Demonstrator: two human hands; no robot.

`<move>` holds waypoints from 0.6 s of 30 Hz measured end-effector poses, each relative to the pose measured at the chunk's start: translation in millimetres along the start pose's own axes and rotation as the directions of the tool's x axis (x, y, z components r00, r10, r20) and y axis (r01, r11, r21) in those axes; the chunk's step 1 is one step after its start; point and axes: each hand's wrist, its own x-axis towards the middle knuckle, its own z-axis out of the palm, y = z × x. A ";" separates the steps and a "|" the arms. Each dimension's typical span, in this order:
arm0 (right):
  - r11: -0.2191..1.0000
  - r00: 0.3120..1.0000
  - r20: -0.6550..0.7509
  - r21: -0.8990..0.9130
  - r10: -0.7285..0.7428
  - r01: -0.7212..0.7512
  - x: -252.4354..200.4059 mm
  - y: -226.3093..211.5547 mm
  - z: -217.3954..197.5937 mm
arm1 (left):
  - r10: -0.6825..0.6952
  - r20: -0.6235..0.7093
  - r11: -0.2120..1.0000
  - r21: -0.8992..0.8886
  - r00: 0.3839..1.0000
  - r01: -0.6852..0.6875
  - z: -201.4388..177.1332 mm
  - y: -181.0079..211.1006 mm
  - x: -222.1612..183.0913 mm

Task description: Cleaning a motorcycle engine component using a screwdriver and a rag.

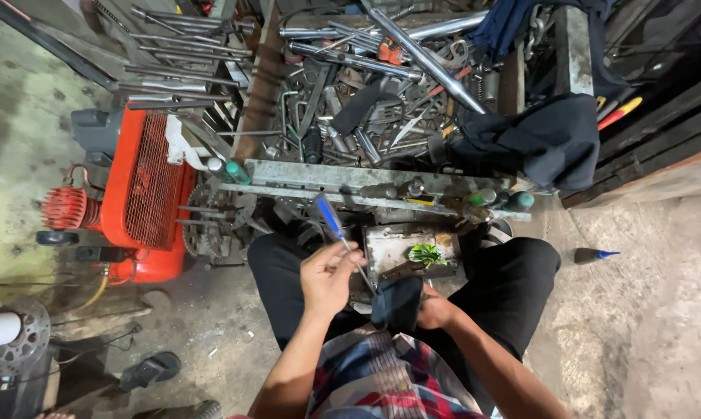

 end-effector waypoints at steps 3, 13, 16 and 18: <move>0.956 0.996 -0.085 0.292 0.037 -0.010 -5.5 20.2 -13.8 | -0.040 0.097 0.994 -0.094 0.995 0.050 9.8 -18.3 -6.0; 0.966 0.977 0.045 -0.148 -0.207 0.211 37.0 -34.0 -27.9 | 0.232 -0.005 0.922 -0.317 0.973 -0.222 -29.2 63.4 31.3; 0.973 0.989 0.003 0.176 -0.151 0.148 33.4 -27.3 -20.8 | 0.252 0.061 0.965 0.065 0.966 -0.256 -39.8 47.3 31.9; 0.995 0.993 0.060 0.043 -0.098 0.095 34.1 -19.6 -21.5 | 0.191 0.039 0.981 -0.052 0.981 -0.189 -39.6 39.6 33.4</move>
